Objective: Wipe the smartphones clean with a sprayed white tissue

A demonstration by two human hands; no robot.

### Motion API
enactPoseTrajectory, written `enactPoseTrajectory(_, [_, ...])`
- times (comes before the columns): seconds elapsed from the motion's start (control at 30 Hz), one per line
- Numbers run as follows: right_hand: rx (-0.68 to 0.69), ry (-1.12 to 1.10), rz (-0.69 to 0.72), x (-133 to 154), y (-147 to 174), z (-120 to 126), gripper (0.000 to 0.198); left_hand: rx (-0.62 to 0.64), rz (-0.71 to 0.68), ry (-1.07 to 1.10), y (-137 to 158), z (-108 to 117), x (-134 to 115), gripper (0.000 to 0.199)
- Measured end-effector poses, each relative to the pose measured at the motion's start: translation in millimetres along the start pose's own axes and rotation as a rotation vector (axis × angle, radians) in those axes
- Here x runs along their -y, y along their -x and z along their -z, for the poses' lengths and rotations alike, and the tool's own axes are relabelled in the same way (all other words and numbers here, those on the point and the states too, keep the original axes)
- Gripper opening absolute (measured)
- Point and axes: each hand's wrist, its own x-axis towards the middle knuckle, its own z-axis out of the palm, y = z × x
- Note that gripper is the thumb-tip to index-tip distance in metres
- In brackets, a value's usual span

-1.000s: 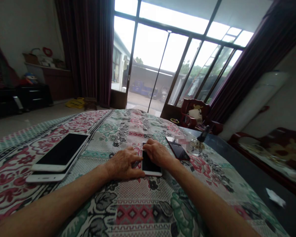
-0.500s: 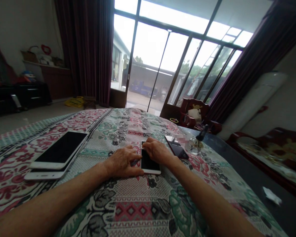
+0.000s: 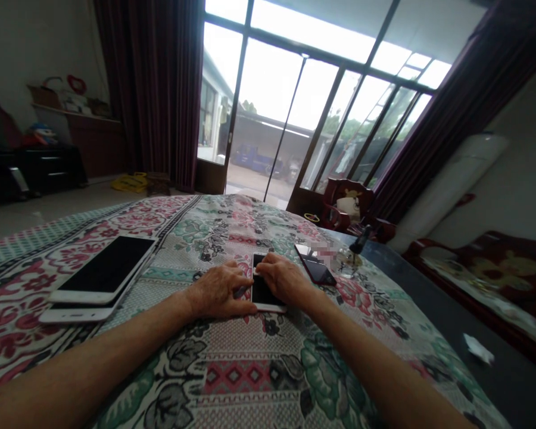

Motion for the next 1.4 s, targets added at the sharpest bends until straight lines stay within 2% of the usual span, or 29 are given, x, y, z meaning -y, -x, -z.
enactPoseTrajectory(0.23, [0.001,0.051,-0.134,-17.6,-38.5,-7.4,0.031,-0.012,-0.013,0.008,-0.4,-0.6,1.5,0.037])
enactPoseTrajectory(0.33, [-0.016,0.060,-0.121,-10.2,-30.2,-6.3,0.030,-0.014,-0.013,0.010,-0.5,-1.0,2.0,0.037])
enactPoseTrajectory(0.47, [-0.020,0.024,-0.002,5.7,-1.2,-2.3,0.024,-0.002,-0.005,0.013,-0.3,-0.1,0.7,0.036])
enactPoseTrajectory(0.6, [-0.027,0.002,0.011,9.5,11.6,-1.3,0.021,0.006,0.000,0.015,-0.2,0.1,0.1,0.035])
enactPoseTrajectory(0.73, [-0.014,0.033,-0.055,-4.5,-8.9,-4.9,0.029,-0.001,-0.008,-0.001,-0.1,-0.6,0.9,0.035])
enactPoseTrajectory(0.93, [-0.015,0.042,-0.139,-22.5,-38.8,-9.8,0.029,-0.007,-0.004,-0.010,0.1,-0.9,1.8,0.038])
enactPoseTrajectory(1.03, [-0.031,0.021,-0.114,-17.2,-28.8,-7.1,0.029,-0.007,-0.007,-0.015,0.1,-0.7,1.4,0.038])
enactPoseTrajectory(1.2, [-0.055,-0.046,0.022,-3.0,10.5,-1.9,0.023,-0.019,-0.001,-0.001,0.4,-0.3,0.0,0.037])
enactPoseTrajectory(1.3, [-0.079,-0.081,0.023,-4.5,22.9,-2.7,0.023,-0.017,0.004,-0.006,0.4,-0.2,-0.6,0.037])
enactPoseTrajectory(1.4, [-0.094,-0.071,-0.025,-15.0,16.3,-5.6,0.024,-0.011,0.009,-0.010,0.0,-0.3,-0.5,0.036])
